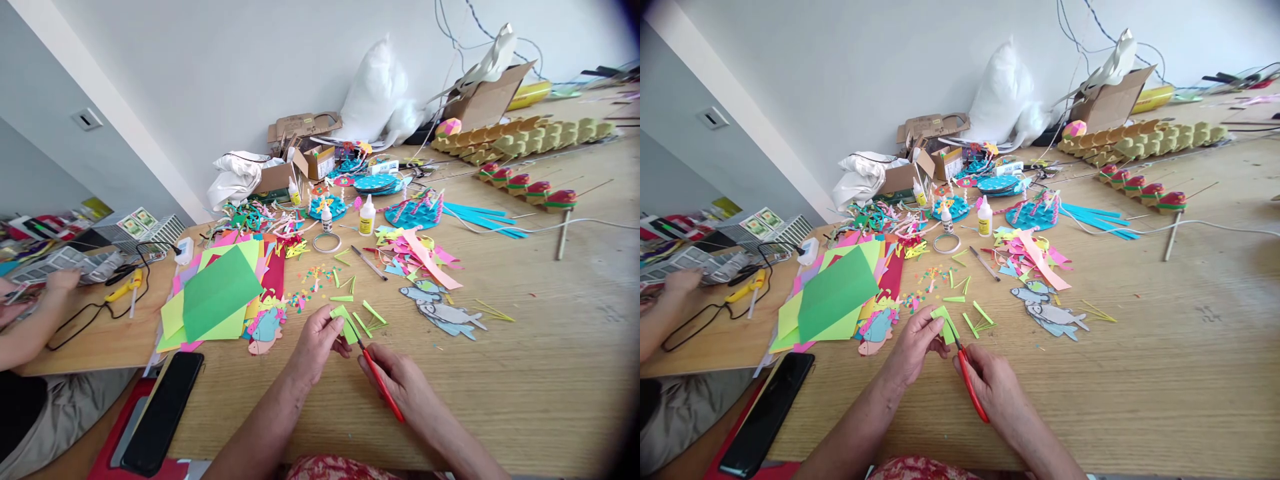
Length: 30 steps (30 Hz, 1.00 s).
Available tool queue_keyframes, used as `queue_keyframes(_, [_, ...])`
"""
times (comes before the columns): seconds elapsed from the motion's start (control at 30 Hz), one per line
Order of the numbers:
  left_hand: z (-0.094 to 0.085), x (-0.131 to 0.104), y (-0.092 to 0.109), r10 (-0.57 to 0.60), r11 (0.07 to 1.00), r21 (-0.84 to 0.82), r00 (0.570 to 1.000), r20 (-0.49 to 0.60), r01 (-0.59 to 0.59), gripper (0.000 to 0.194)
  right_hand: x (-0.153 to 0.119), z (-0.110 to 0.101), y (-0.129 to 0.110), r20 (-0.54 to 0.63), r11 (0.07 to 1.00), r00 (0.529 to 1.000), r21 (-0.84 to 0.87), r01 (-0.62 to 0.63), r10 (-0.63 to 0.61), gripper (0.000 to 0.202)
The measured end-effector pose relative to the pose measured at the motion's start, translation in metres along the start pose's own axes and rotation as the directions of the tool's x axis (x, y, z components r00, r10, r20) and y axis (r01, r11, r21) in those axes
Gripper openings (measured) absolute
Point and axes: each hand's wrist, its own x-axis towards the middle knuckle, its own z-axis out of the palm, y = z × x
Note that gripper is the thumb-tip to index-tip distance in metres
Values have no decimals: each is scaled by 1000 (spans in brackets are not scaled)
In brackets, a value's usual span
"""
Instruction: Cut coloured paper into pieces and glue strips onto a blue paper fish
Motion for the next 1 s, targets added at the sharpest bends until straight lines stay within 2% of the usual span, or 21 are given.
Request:
queue_keyframes(0.17, [4,0,-2,-55,998,-26,998,28,56,19,0,-4,-3,22,995,999,95,27,-29,35])
queue_keyframes(0.47, [3,0,-3,-97,993,-69,994,44,100,22,-2,-5,-4,-14,996,998,76,55,-54,39])
queue_keyframes(0.73, [2,1,0,-29,1000,11,1000,-9,30,24,0,1,3,-45,1000,999,-11,27,-28,40])
queue_keyframes(1.0, [6,-1,0,-70,997,-14,997,40,70,21,1,-4,-1,14,995,999,95,40,-42,32])
